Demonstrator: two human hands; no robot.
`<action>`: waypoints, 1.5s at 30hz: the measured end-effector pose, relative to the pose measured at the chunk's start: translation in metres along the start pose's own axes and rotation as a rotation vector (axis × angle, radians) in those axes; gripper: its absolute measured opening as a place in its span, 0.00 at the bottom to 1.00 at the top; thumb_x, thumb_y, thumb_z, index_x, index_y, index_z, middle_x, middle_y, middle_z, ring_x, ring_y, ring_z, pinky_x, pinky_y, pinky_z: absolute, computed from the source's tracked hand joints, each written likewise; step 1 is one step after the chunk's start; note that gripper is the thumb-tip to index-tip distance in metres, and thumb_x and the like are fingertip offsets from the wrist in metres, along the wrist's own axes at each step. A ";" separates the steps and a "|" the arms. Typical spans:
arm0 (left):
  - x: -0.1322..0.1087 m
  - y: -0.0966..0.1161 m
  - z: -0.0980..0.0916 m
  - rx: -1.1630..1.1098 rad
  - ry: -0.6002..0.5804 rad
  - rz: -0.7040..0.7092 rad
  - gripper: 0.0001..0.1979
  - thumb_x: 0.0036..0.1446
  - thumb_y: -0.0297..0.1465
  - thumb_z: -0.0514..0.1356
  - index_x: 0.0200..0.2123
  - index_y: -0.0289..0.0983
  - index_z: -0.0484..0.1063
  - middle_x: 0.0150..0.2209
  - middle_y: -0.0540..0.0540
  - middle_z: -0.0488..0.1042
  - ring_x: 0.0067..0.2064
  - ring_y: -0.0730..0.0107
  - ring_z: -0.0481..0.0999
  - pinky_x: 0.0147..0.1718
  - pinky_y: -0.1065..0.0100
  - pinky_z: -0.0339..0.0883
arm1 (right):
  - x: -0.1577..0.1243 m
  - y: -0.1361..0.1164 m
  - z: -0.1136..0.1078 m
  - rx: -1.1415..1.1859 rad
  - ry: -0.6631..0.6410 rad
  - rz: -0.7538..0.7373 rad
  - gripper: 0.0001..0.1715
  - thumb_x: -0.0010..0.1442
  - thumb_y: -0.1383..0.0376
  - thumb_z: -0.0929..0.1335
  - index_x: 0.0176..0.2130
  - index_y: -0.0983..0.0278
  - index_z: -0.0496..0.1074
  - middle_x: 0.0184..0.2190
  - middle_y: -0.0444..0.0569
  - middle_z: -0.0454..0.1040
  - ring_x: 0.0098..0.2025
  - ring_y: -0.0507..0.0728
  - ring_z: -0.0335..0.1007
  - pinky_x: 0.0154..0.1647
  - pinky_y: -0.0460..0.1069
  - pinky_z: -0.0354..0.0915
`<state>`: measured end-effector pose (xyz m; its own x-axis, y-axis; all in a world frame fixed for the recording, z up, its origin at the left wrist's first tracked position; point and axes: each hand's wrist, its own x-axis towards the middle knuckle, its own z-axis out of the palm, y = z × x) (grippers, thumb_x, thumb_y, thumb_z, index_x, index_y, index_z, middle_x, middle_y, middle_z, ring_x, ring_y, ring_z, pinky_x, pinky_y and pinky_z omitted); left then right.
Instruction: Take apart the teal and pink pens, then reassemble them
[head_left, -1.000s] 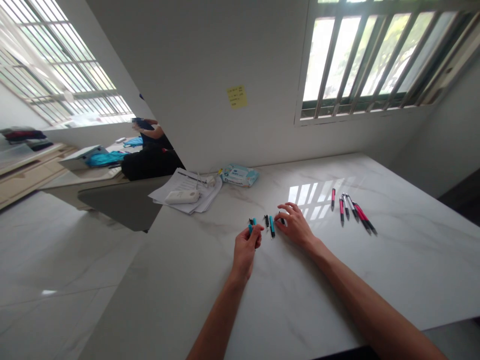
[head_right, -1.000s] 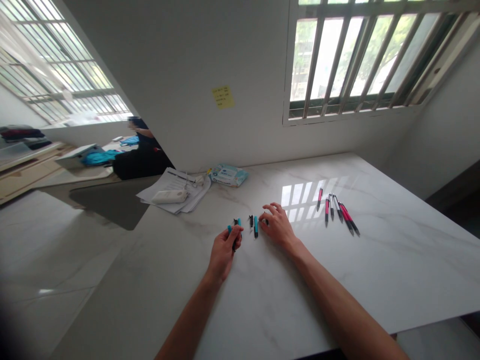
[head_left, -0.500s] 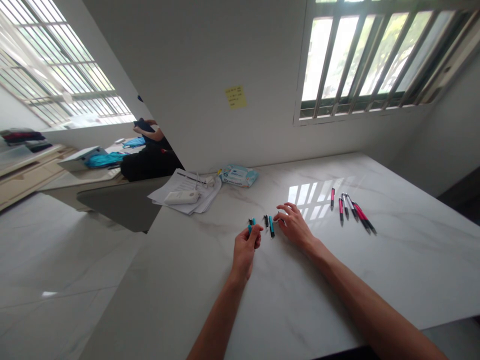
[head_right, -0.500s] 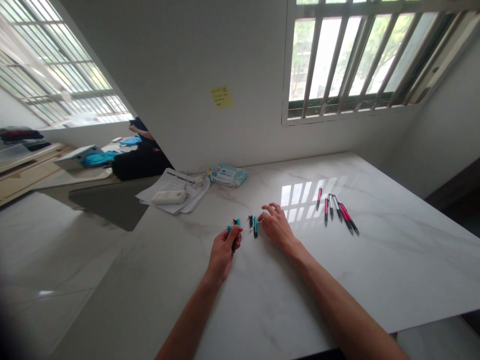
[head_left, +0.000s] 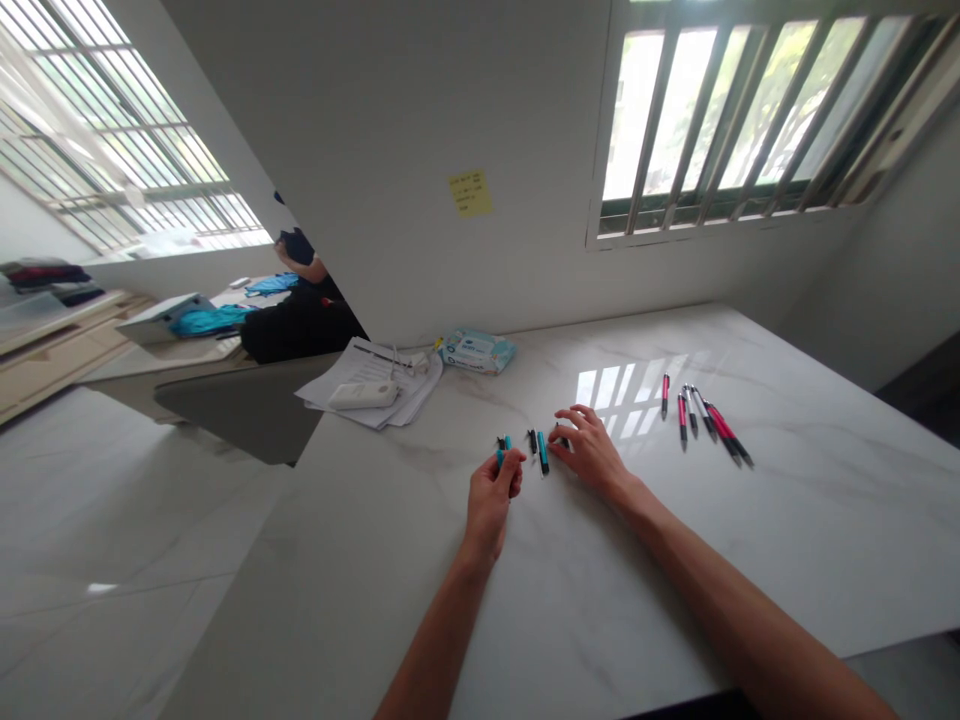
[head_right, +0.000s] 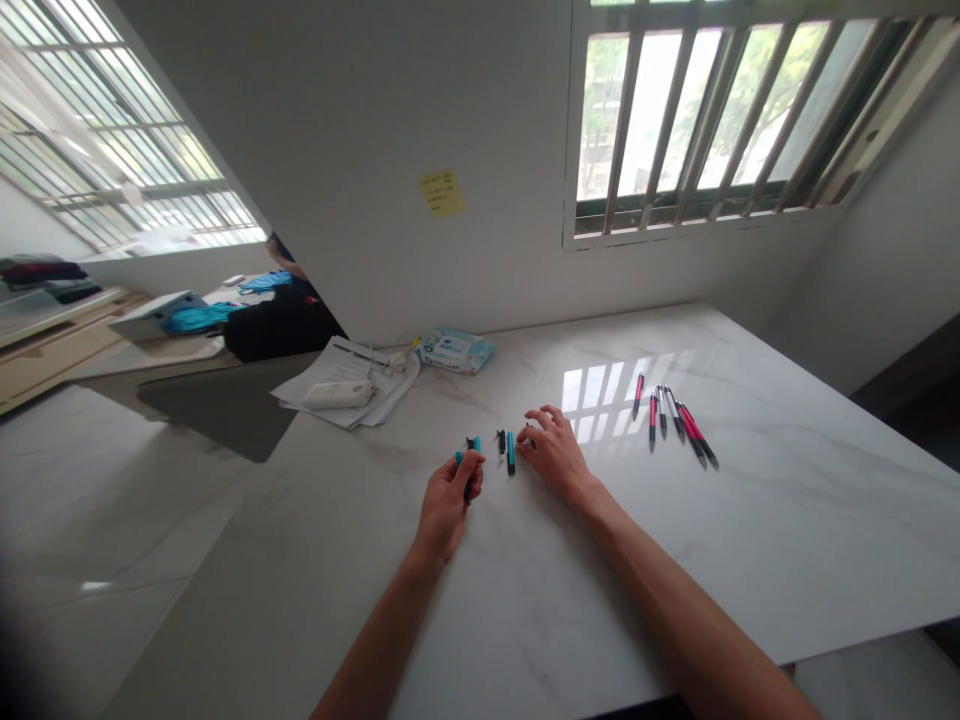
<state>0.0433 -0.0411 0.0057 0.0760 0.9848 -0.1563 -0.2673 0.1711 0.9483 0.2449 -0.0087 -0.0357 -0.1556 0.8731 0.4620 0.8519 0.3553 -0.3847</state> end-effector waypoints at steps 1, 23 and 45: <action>0.000 0.000 0.000 0.001 0.000 0.001 0.25 0.49 0.51 0.72 0.34 0.33 0.78 0.23 0.54 0.65 0.25 0.78 0.60 0.26 0.73 0.52 | 0.000 -0.001 -0.001 -0.007 -0.001 0.011 0.06 0.64 0.66 0.72 0.38 0.57 0.82 0.56 0.51 0.75 0.63 0.69 0.59 0.61 0.63 0.66; 0.000 -0.001 -0.001 -0.031 -0.001 -0.005 0.26 0.48 0.50 0.73 0.33 0.32 0.77 0.24 0.53 0.65 0.26 0.80 0.60 0.26 0.75 0.53 | -0.002 -0.010 -0.004 -0.081 -0.071 0.044 0.15 0.64 0.73 0.67 0.39 0.57 0.82 0.55 0.49 0.76 0.60 0.67 0.60 0.57 0.60 0.64; 0.002 -0.002 -0.001 0.013 0.000 0.009 0.24 0.49 0.50 0.72 0.34 0.34 0.78 0.24 0.53 0.65 0.25 0.78 0.59 0.25 0.73 0.52 | -0.001 -0.005 -0.006 -0.049 -0.038 0.128 0.08 0.65 0.65 0.70 0.38 0.59 0.82 0.56 0.51 0.76 0.61 0.67 0.60 0.60 0.60 0.62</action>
<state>0.0430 -0.0399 0.0030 0.0733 0.9863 -0.1477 -0.2558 0.1617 0.9531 0.2442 -0.0129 -0.0294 -0.0623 0.9227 0.3805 0.8891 0.2246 -0.3989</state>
